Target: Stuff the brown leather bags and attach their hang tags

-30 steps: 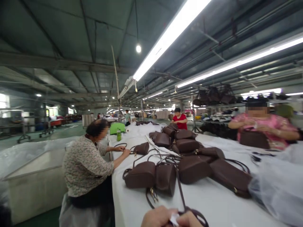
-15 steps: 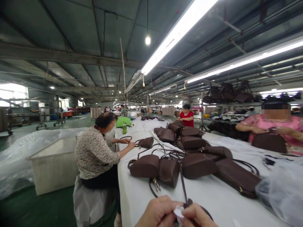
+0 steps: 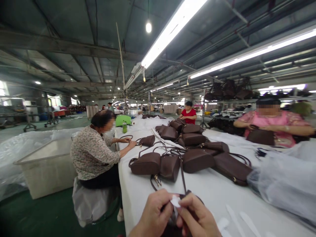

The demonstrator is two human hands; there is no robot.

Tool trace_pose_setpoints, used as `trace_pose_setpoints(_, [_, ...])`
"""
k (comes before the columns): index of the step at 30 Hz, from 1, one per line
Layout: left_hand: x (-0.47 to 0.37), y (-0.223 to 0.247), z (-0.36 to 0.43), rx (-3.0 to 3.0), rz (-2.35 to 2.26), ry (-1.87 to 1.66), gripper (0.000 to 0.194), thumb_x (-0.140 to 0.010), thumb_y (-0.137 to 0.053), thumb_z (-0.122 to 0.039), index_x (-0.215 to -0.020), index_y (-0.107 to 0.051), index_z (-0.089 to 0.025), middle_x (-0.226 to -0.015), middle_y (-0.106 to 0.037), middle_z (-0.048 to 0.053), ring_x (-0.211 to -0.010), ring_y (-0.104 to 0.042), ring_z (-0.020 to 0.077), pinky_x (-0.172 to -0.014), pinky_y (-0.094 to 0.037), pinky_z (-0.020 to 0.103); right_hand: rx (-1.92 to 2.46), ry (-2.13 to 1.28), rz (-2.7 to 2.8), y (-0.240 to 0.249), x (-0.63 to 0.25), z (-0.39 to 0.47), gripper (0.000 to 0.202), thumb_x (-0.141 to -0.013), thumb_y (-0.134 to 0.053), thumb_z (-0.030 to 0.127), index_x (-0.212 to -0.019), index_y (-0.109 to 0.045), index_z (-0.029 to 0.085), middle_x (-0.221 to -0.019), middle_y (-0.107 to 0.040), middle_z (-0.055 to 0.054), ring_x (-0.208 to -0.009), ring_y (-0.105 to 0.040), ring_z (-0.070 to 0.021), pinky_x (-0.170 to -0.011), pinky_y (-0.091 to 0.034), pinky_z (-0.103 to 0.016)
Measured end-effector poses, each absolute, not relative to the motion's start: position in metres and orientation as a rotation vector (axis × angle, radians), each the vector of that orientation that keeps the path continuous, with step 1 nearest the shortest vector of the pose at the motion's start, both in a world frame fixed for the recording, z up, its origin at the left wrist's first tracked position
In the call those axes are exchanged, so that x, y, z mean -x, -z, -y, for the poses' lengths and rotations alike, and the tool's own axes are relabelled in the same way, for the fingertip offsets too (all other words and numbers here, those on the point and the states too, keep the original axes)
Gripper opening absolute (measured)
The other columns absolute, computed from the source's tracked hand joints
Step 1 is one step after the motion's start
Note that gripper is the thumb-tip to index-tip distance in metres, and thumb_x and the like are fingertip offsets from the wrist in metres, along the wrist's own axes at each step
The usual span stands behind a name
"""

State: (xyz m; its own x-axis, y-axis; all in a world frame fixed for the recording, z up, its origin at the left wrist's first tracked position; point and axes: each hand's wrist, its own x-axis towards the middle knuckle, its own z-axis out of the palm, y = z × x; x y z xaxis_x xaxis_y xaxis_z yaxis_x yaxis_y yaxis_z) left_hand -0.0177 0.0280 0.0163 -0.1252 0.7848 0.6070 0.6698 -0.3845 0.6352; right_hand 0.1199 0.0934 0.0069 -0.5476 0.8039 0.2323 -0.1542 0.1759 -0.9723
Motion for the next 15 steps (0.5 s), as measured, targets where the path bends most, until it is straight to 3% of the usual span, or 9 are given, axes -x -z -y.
trace_pose_setpoints(4, [0.019, -0.016, -0.026, -1.946, -1.673, -1.55, 0.026, -0.09, -0.045, -0.019, -0.083, -0.07, -0.017, -0.071, -0.06, 0.003, -0.07, -0.055, 0.0158, -0.065, -0.038, 0.024, 0.604, -1.431, 1.616, -0.013, -0.115, -0.085, 0.039, -0.075, -0.069, 0.055, -0.072, -0.053, 0.019, -0.05, -0.058, 0.003, -0.041, -0.049, -0.0092, -0.041, -0.041, -0.02])
trace_pose_setpoints(8, [0.023, -0.019, -0.026, -2.005, -1.535, -1.482, 0.027, -0.093, -0.043, -0.022, -0.097, -0.07, -0.018, -0.078, -0.06, 0.005, -0.077, -0.056, 0.0166, -0.071, -0.041, 0.025, 0.619, -1.412, 1.652, -0.02, -0.116, -0.082, 0.034, -0.078, -0.067, 0.051, -0.075, -0.054, 0.019, -0.055, -0.059, 0.003, -0.05, -0.058, -0.0126, -0.049, -0.049, -0.023])
trace_pose_setpoints(15, [0.026, -0.023, -0.028, -2.019, -1.523, -1.437, 0.03, -0.096, -0.041, -0.026, -0.106, -0.069, -0.019, -0.08, -0.056, 0.005, -0.077, -0.055, 0.0165, -0.071, -0.043, 0.026, 0.6, -1.416, 1.743, -0.022, -0.115, -0.083, 0.038, -0.087, -0.053, 0.055, -0.078, -0.057, 0.019, -0.069, -0.064, -0.002, -0.066, -0.066, -0.018, -0.061, -0.056, -0.027])
